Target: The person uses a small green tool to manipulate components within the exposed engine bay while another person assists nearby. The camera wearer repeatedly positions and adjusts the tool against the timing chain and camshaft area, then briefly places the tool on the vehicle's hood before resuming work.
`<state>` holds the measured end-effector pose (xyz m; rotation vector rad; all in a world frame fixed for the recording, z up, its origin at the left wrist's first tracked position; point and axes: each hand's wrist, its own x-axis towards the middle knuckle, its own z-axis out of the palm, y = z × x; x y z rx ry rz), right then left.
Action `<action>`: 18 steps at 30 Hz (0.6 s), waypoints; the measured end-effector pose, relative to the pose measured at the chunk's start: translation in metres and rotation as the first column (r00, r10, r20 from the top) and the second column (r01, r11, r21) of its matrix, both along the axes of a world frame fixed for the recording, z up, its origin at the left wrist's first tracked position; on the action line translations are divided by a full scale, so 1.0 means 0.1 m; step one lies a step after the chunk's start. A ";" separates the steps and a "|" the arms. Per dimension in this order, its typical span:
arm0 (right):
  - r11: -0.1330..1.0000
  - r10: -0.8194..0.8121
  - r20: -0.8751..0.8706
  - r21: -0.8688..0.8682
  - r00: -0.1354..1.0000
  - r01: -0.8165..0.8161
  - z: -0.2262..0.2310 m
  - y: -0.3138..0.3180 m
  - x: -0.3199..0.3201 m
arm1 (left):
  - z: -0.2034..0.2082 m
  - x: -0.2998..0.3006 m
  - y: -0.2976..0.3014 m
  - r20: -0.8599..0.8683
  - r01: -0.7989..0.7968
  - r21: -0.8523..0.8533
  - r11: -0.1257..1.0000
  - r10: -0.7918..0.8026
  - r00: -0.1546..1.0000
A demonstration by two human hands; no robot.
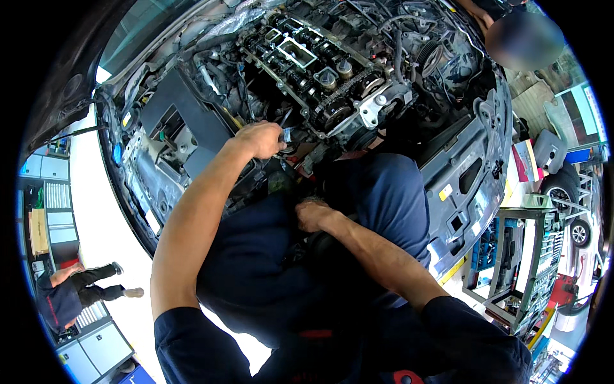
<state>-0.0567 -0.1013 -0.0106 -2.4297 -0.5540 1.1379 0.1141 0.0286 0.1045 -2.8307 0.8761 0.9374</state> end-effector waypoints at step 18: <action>0.998 0.018 0.071 0.051 0.997 -0.022 0.03 0.04 0.02 | 0.01 0.08 0.02 0.089 0.120 0.029 0.992 -0.122 0.989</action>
